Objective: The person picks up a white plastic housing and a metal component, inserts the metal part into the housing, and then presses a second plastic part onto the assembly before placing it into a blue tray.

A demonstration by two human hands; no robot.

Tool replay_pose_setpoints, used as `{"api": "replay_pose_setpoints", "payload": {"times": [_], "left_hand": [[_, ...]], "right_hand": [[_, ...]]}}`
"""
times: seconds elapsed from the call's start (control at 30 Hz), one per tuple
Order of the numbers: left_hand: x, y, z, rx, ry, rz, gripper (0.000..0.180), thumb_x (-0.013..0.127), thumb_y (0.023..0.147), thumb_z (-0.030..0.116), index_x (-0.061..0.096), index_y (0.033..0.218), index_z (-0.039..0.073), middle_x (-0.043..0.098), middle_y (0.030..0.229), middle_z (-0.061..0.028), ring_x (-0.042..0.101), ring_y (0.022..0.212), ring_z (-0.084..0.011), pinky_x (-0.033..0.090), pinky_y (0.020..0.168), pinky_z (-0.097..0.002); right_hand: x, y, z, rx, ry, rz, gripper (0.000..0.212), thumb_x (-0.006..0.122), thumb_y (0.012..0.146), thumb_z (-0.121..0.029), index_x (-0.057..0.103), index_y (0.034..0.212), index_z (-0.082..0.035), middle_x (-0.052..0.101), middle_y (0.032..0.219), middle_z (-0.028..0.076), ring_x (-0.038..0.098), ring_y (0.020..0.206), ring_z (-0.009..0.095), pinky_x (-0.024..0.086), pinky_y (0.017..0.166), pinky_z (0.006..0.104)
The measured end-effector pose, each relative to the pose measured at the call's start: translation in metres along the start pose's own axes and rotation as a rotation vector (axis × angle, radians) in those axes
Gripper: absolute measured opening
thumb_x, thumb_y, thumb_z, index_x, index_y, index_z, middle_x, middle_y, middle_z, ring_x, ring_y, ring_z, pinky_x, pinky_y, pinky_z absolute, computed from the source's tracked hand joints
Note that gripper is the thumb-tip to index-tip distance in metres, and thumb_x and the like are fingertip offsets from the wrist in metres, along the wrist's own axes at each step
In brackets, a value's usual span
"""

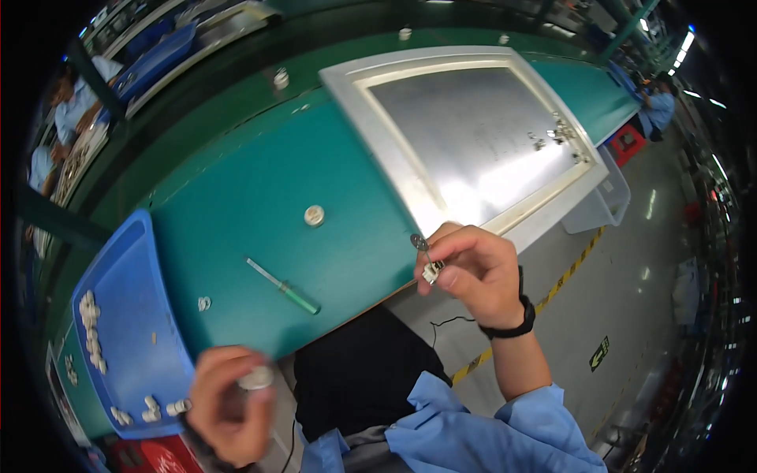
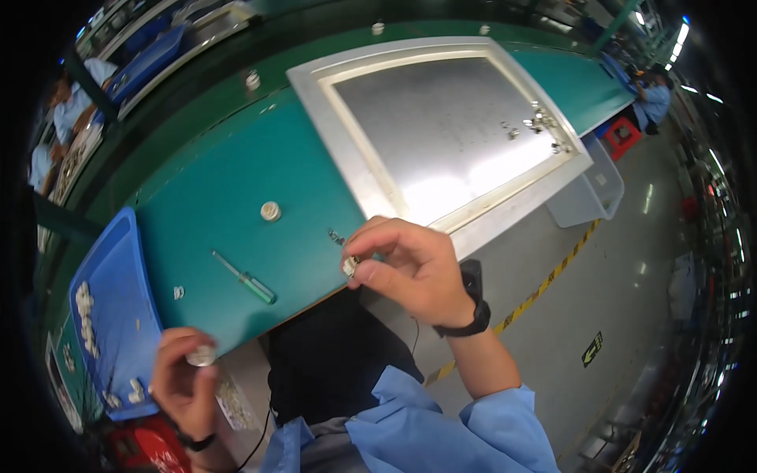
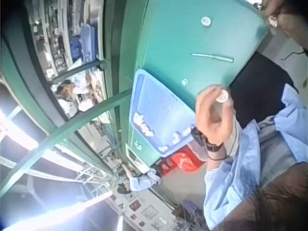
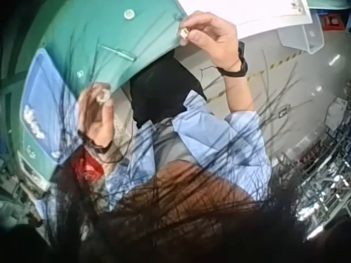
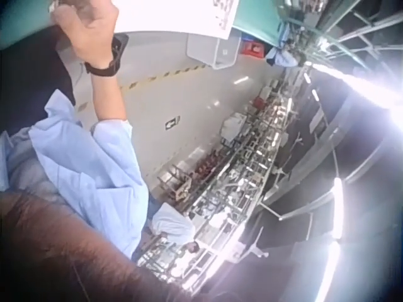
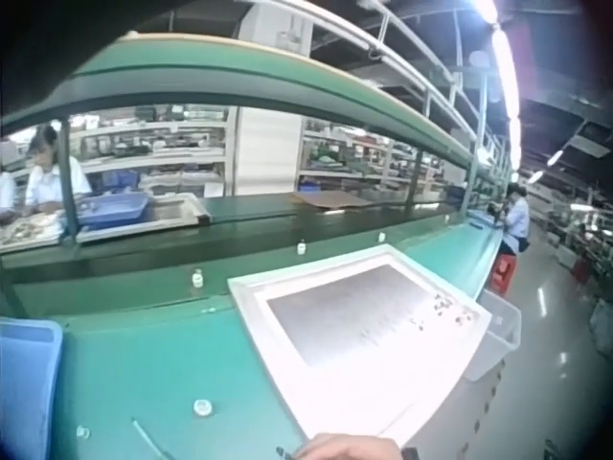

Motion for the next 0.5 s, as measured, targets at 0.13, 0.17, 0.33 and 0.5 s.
{"api": "replay_pose_setpoints", "payload": {"times": [0.13, 0.17, 0.33, 0.5], "left_hand": [[0.071, -0.001, -0.025, -0.22, -0.485, -0.064, 0.025, 0.057, 0.079, -0.007, 0.063, 0.104, -0.004, 0.061, 0.1, -0.0146, 0.059, 0.083, -0.0183, 0.046, 0.074, -0.0279], [0.072, -0.008, -0.034, -0.237, -0.471, -0.049, 0.025, 0.057, 0.079, -0.007, 0.063, 0.104, -0.004, 0.061, 0.1, -0.0146, 0.059, 0.083, -0.0183, 0.046, 0.074, -0.0279], [0.079, -0.014, -0.044, -0.324, -0.687, -0.081, 0.023, 0.064, 0.08, -0.005, 0.063, 0.103, -0.004, 0.061, 0.098, -0.0126, 0.056, 0.08, -0.0143, 0.043, 0.068, -0.0274], [0.071, -0.001, -0.031, -0.248, -0.387, 0.016, 0.022, 0.07, 0.082, -0.003, 0.062, 0.102, -0.003, 0.061, 0.089, -0.0086, 0.052, 0.074, -0.011, 0.04, 0.065, -0.0245]], "right_hand": [[0.036, -0.018, 0.024, 0.055, 0.165, -0.007, 0.025, 0.063, 0.09, 0.001, 0.06, 0.114, 0.006, 0.065, 0.104, 0.022, 0.066, 0.083, 0.024, 0.055, 0.073, 0.0343], [0.044, -0.02, 0.027, 0.069, 0.184, -0.016, 0.025, 0.063, 0.09, 0.001, 0.06, 0.114, 0.006, 0.065, 0.104, 0.022, 0.066, 0.083, 0.024, 0.055, 0.073, 0.0343], [0.067, -0.022, 0.025, -0.047, -0.246, -0.122, 0.025, 0.069, 0.085, 0.003, 0.063, 0.109, 0.007, 0.068, 0.099, 0.023, 0.068, 0.08, 0.025, 0.055, 0.069, 0.0339], [0.08, -0.022, 0.014, -0.199, -0.537, -0.226, 0.025, 0.071, 0.08, 0.007, 0.066, 0.105, 0.008, 0.071, 0.095, 0.024, 0.071, 0.081, 0.028, 0.056, 0.068, 0.0338]]}}
Point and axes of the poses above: each hand's wrist, its own y-axis towards the middle knuckle, its own x-axis out of the palm, z = x × y, the point moved 5 cm from there along y, towards the middle knuckle
